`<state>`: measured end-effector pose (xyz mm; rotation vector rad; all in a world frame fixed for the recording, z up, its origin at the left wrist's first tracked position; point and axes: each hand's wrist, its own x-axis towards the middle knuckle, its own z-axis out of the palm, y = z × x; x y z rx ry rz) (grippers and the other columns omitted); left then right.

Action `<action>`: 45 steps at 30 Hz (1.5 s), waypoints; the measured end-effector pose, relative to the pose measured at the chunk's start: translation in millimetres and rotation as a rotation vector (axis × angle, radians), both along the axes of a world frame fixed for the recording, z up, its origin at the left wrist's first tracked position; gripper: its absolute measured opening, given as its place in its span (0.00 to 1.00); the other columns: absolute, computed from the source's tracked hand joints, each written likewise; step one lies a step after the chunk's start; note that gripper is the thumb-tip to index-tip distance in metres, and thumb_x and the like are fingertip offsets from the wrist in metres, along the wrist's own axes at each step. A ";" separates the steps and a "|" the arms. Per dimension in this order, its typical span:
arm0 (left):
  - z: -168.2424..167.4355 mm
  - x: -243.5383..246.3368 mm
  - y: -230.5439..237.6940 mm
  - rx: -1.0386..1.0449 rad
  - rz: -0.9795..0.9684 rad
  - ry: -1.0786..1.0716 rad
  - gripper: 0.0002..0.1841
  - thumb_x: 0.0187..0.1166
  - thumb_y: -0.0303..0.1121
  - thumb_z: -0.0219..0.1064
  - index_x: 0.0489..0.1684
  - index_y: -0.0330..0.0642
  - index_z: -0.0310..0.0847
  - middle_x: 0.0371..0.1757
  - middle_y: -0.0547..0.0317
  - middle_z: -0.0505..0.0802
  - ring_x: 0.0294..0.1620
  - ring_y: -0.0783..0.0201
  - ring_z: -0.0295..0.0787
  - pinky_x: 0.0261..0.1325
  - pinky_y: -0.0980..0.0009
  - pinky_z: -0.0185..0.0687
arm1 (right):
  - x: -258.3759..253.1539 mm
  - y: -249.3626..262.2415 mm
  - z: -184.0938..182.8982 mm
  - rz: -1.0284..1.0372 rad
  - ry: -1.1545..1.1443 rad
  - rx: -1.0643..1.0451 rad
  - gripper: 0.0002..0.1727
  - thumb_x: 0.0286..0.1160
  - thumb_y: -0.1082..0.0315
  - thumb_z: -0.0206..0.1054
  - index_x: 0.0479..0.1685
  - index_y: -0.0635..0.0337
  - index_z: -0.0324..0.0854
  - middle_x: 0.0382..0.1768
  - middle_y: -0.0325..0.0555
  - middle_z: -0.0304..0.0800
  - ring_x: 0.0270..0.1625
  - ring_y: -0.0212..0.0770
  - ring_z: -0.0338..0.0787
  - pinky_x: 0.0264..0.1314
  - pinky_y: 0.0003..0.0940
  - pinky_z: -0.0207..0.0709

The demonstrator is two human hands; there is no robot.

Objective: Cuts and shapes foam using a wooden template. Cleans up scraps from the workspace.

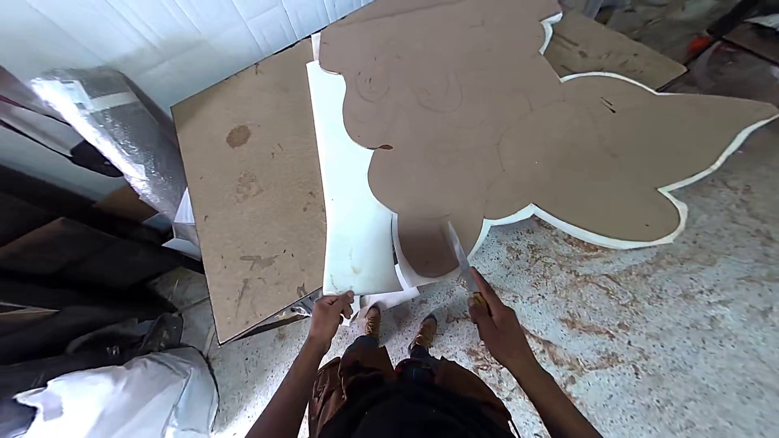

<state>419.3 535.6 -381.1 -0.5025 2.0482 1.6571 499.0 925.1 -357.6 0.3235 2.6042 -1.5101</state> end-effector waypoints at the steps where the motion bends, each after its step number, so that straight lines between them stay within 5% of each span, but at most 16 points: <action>1: 8.2 -0.5 -4.6 -0.040 -0.122 -0.008 0.19 0.86 0.42 0.65 0.29 0.37 0.92 0.27 0.54 0.94 0.26 0.62 0.88 0.33 0.65 0.83 | -12.2 -10.7 1.4 0.034 0.002 -0.005 0.31 0.90 0.49 0.51 0.93 0.21 0.54 0.30 0.35 0.86 0.23 0.38 0.83 0.26 0.45 0.84; 4: 33.0 -13.7 -15.4 -0.201 -0.390 -0.013 0.21 0.86 0.49 0.62 0.31 0.45 0.92 0.27 0.62 0.95 0.27 0.64 0.92 0.39 0.62 0.91 | -48.2 -48.2 7.3 0.085 0.002 -0.029 0.31 0.91 0.49 0.50 0.93 0.22 0.55 0.29 0.35 0.86 0.23 0.37 0.83 0.27 0.44 0.83; 8: 41.6 -56.4 -44.2 -0.390 -0.368 0.049 0.22 0.84 0.53 0.63 0.22 0.50 0.88 0.22 0.66 0.92 0.24 0.65 0.89 0.36 0.56 0.88 | -101.2 -114.1 14.1 0.041 -0.085 -0.184 0.32 0.91 0.53 0.51 0.94 0.26 0.52 0.29 0.39 0.88 0.20 0.39 0.83 0.25 0.43 0.84; 10: 32.8 -88.3 -60.4 -0.413 -0.305 0.109 0.22 0.84 0.52 0.64 0.20 0.50 0.86 0.20 0.64 0.90 0.22 0.64 0.87 0.33 0.56 0.85 | -134.1 -149.6 14.5 -0.017 -0.125 -0.263 0.34 0.91 0.56 0.52 0.95 0.27 0.50 0.27 0.43 0.85 0.17 0.41 0.81 0.21 0.42 0.81; 14: 10.1 -163.3 -80.9 -0.475 -0.297 0.171 0.20 0.85 0.54 0.64 0.33 0.50 0.90 0.25 0.63 0.92 0.27 0.60 0.89 0.38 0.49 0.86 | -206.6 -221.1 11.4 -0.180 -0.164 -0.341 0.34 0.92 0.56 0.52 0.95 0.25 0.48 0.26 0.46 0.82 0.16 0.42 0.77 0.16 0.39 0.75; 17: -17.7 -215.9 -90.4 -0.527 -0.456 0.155 0.22 0.84 0.59 0.62 0.38 0.51 0.89 0.30 0.59 0.92 0.34 0.56 0.90 0.43 0.43 0.85 | -263.7 -265.1 4.3 -0.293 -0.186 -0.311 0.34 0.92 0.57 0.50 0.96 0.26 0.46 0.27 0.49 0.81 0.16 0.44 0.75 0.14 0.41 0.71; 19: -26.7 -246.6 -94.6 -0.475 -0.670 0.063 0.28 0.83 0.64 0.59 0.39 0.48 0.90 0.32 0.58 0.94 0.35 0.58 0.93 0.46 0.48 0.90 | -304.0 -284.9 -5.5 -0.381 -0.204 -0.243 0.35 0.90 0.59 0.50 0.96 0.27 0.47 0.28 0.48 0.83 0.17 0.44 0.78 0.17 0.43 0.75; 22: -23.9 -267.4 -91.2 -0.143 -0.785 -0.166 0.31 0.85 0.62 0.59 0.42 0.38 0.89 0.31 0.54 0.95 0.28 0.61 0.94 0.38 0.62 0.93 | -348.4 -297.2 -16.8 -0.468 -0.229 -0.149 0.35 0.90 0.58 0.50 0.96 0.29 0.47 0.32 0.49 0.86 0.20 0.45 0.83 0.22 0.46 0.81; 27: -35.1 -280.6 -93.6 0.074 -0.821 -0.289 0.26 0.87 0.53 0.62 0.42 0.35 0.89 0.30 0.53 0.96 0.26 0.61 0.95 0.32 0.65 0.94 | -391.8 -303.6 -28.1 -0.523 -0.260 -0.048 0.36 0.89 0.58 0.49 0.97 0.29 0.45 0.41 0.51 0.87 0.27 0.48 0.87 0.27 0.50 0.84; 37: -46.4 -293.4 -92.8 0.109 -0.903 -0.332 0.21 0.88 0.48 0.62 0.36 0.37 0.89 0.26 0.57 0.95 0.22 0.65 0.93 0.29 0.69 0.92 | -422.4 -325.5 -33.7 -0.594 -0.365 0.177 0.38 0.87 0.61 0.49 0.97 0.27 0.44 0.37 0.50 0.90 0.29 0.50 0.89 0.31 0.54 0.84; 42: -45.2 -296.6 -91.4 0.078 -0.918 -0.332 0.20 0.88 0.47 0.62 0.36 0.38 0.88 0.27 0.57 0.95 0.23 0.66 0.93 0.30 0.69 0.91 | -445.0 -315.1 -17.1 -0.505 -0.455 0.351 0.38 0.86 0.63 0.51 0.97 0.32 0.45 0.51 0.57 0.92 0.48 0.59 0.93 0.48 0.64 0.85; 45: -46.6 -294.6 -91.3 0.081 -0.914 -0.318 0.20 0.88 0.46 0.63 0.35 0.37 0.88 0.26 0.56 0.95 0.22 0.65 0.93 0.29 0.69 0.91 | -450.8 -311.5 -14.7 -0.454 -0.507 0.414 0.40 0.84 0.64 0.50 0.97 0.30 0.43 0.51 0.58 0.93 0.50 0.60 0.93 0.47 0.65 0.85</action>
